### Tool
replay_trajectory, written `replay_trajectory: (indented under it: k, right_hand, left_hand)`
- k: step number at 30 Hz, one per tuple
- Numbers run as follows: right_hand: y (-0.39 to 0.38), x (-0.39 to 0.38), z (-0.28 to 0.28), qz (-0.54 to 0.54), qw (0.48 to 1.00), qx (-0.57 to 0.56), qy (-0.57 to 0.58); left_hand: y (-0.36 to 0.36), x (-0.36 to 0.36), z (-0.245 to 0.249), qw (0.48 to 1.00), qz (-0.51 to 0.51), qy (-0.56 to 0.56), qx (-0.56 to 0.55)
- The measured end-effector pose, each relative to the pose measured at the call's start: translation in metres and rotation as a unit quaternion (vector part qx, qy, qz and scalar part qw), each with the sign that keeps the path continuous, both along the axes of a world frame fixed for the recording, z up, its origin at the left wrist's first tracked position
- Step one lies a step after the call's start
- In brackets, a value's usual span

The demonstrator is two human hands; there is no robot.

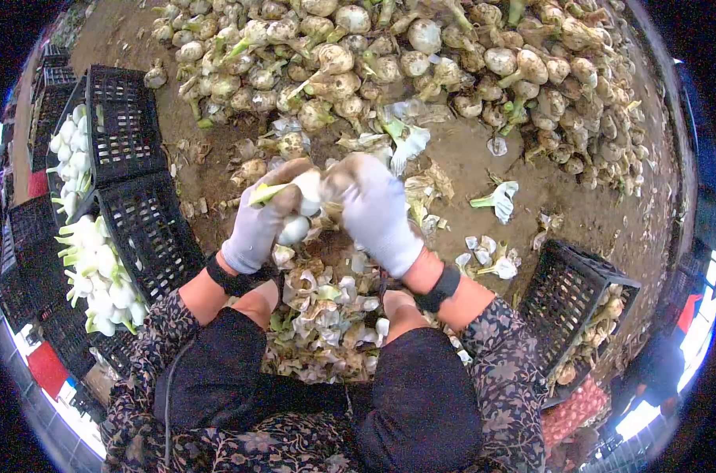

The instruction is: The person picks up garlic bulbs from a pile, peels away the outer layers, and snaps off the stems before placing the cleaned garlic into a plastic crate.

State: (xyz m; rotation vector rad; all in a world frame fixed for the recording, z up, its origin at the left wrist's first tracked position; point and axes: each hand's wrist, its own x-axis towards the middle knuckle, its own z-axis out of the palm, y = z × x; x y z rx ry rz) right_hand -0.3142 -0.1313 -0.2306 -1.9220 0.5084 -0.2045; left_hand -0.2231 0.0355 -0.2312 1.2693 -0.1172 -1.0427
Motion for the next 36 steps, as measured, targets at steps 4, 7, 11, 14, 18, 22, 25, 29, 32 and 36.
replay_trajectory:
  k: [4, 7, 11, 14, 18, 22, 25, 29, 32, 36]
  right_hand:
    - [-0.031, 0.006, -0.036, -0.031, 0.998, -0.051, 0.030]
    - [-0.032, -0.004, -0.042, 0.047, 0.994, -0.071, 0.071]
    - [-0.025, -0.019, -0.004, 0.303, 0.948, -0.003, 0.096]
    - [-0.017, -0.028, 0.025, 0.483, 0.869, 0.013, 0.102]
    - [-0.012, -0.018, 0.025, 0.362, 0.914, -0.145, 0.110]
    - [-0.003, 0.009, 0.007, 0.188, 0.981, -0.039, -0.006]
    - [0.000, 0.019, -0.002, 0.227, 0.965, -0.123, 0.054]
    - [-0.004, 0.003, -0.019, 0.228, 0.961, -0.111, 0.110]
    - [-0.005, -0.008, -0.020, 0.196, 0.972, -0.061, 0.114]
    - [-0.010, -0.018, -0.024, 0.183, 0.974, -0.044, 0.123]
  left_hand:
    - [-0.002, -0.002, 0.003, 0.997, -0.014, -0.082, -0.009]
    - [0.000, 0.002, 0.009, 1.000, -0.005, 0.026, 0.008]
    - [0.017, 0.015, -0.012, 0.952, 0.056, 0.298, -0.036]
    - [0.030, 0.018, -0.037, 0.941, 0.081, 0.313, -0.103]
    - [0.036, 0.025, -0.033, 0.933, 0.120, 0.328, -0.089]
    - [0.032, 0.018, -0.030, 0.914, 0.116, 0.368, -0.124]
    - [0.037, 0.025, -0.051, 0.897, 0.170, 0.356, -0.201]
    - [0.065, 0.095, 0.026, 0.866, 0.381, 0.247, -0.208]
    - [0.131, 0.177, 0.062, 0.790, 0.423, 0.197, -0.397]
    - [0.167, 0.225, 0.105, 0.687, 0.626, -0.045, -0.367]
